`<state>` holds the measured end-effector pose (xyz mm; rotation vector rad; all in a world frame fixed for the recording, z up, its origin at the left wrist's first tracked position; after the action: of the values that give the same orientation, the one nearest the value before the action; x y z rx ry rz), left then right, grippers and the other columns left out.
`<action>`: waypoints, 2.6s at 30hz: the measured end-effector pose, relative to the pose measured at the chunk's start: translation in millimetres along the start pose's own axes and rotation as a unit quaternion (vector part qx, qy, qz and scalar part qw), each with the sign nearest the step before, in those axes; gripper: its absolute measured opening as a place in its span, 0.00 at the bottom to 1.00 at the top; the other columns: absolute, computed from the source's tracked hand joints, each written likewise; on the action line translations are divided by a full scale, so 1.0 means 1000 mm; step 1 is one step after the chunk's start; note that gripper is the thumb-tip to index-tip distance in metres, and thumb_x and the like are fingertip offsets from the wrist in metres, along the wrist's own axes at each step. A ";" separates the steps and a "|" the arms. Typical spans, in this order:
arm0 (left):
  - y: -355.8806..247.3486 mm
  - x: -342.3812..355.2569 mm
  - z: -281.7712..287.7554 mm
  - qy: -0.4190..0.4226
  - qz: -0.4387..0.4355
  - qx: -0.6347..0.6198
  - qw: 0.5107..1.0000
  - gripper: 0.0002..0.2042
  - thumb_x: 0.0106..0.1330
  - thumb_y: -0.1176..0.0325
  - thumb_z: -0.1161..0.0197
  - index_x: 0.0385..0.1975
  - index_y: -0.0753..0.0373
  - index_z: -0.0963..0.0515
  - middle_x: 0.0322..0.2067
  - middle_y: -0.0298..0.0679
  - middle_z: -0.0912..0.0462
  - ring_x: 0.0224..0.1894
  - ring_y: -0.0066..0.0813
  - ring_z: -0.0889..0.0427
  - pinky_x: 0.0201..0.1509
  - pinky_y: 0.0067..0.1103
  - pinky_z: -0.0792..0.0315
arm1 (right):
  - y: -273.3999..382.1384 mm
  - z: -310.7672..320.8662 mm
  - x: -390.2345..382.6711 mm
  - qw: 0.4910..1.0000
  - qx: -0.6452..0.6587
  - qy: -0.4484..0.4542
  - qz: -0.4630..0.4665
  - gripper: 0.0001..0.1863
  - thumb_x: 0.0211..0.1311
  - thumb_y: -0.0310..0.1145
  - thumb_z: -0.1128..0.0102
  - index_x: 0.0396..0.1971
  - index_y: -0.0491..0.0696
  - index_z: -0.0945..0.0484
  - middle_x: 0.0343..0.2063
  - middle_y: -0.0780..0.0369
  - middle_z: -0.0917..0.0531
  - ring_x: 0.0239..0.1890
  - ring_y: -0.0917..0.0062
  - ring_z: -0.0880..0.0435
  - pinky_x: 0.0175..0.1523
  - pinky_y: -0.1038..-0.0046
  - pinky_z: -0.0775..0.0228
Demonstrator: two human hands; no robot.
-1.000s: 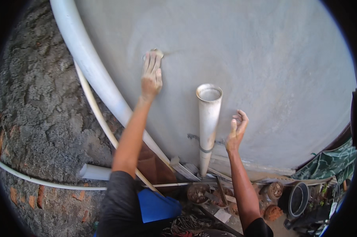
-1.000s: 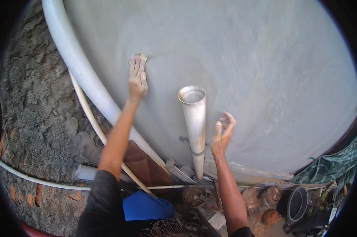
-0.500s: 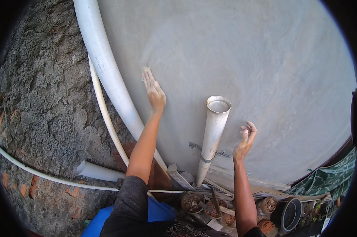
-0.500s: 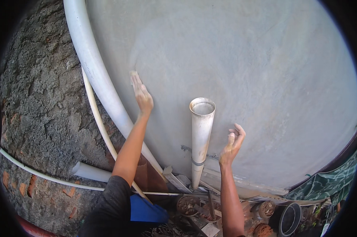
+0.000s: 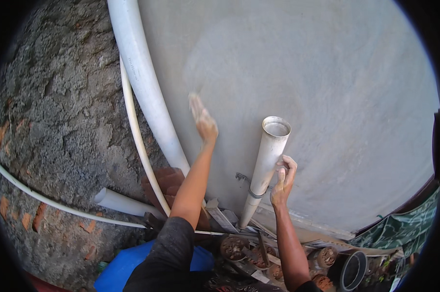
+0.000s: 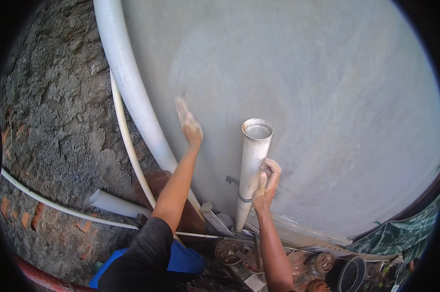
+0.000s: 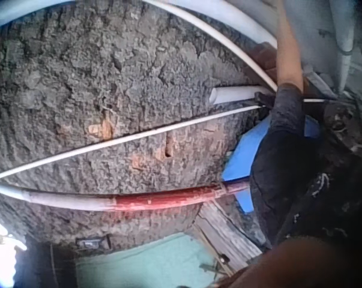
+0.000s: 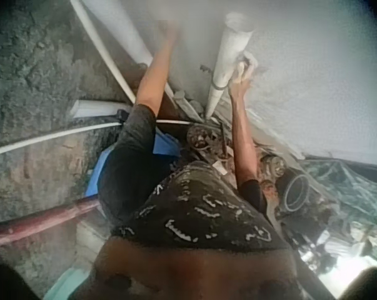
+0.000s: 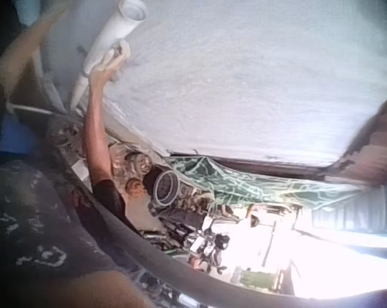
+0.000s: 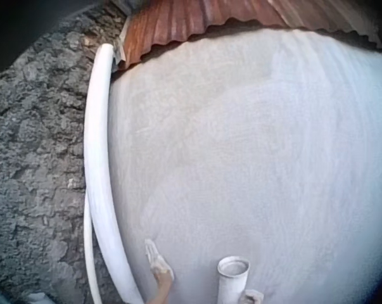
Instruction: The person sands various sections of a concrete wall using sandpaper, occasionally rubbing and clapping their hands together to shake off dust.
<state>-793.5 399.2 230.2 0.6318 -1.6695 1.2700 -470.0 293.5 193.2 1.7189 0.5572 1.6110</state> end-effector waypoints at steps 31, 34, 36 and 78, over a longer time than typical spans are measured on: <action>-0.073 0.187 -0.012 -0.005 -0.155 -0.037 0.987 0.26 0.76 0.67 0.57 0.73 0.68 0.38 0.73 0.51 0.37 0.76 0.52 0.42 0.79 0.36 0.45 | -0.007 0.034 -0.008 0.988 -0.096 0.114 0.049 0.28 0.79 0.55 0.57 0.52 0.42 0.25 0.53 0.54 0.24 0.45 0.73 0.23 0.51 0.70 0.30; 0.004 0.159 0.008 -0.054 -0.055 -0.006 0.997 0.26 0.77 0.66 0.58 0.73 0.70 0.39 0.74 0.52 0.40 0.77 0.53 0.44 0.80 0.37 0.48 | -0.008 0.010 0.011 0.996 -0.045 0.070 0.032 0.29 0.79 0.55 0.57 0.52 0.42 0.25 0.54 0.54 0.26 0.46 0.73 0.23 0.51 0.70 0.29; 0.012 0.154 0.010 -0.131 -0.021 0.039 0.990 0.28 0.76 0.64 0.54 0.72 0.71 0.39 0.74 0.51 0.38 0.77 0.54 0.46 0.81 0.40 0.52 | 0.010 -0.012 0.018 0.995 -0.031 0.093 0.034 0.29 0.79 0.56 0.57 0.53 0.42 0.25 0.54 0.54 0.27 0.47 0.73 0.23 0.51 0.70 0.29; 0.022 0.068 -0.005 -0.079 0.029 0.028 0.996 0.29 0.79 0.61 0.57 0.75 0.70 0.45 0.77 0.55 0.47 0.80 0.52 0.52 0.82 0.40 0.59 | -0.015 0.011 -0.046 0.987 -0.033 0.155 -0.027 0.31 0.79 0.58 0.58 0.50 0.40 0.25 0.50 0.55 0.27 0.40 0.73 0.23 0.48 0.69 0.28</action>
<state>-840.4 419.9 280.9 0.7392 -1.7971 1.3412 -462.7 268.0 151.0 1.4020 0.6835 1.8496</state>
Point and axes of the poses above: each hand's wrist, its own x-axis towards the middle knuckle, its own z-axis out of the back of the hand, y = z × x, the point moved 5 cm from there along x, towards the middle knuckle
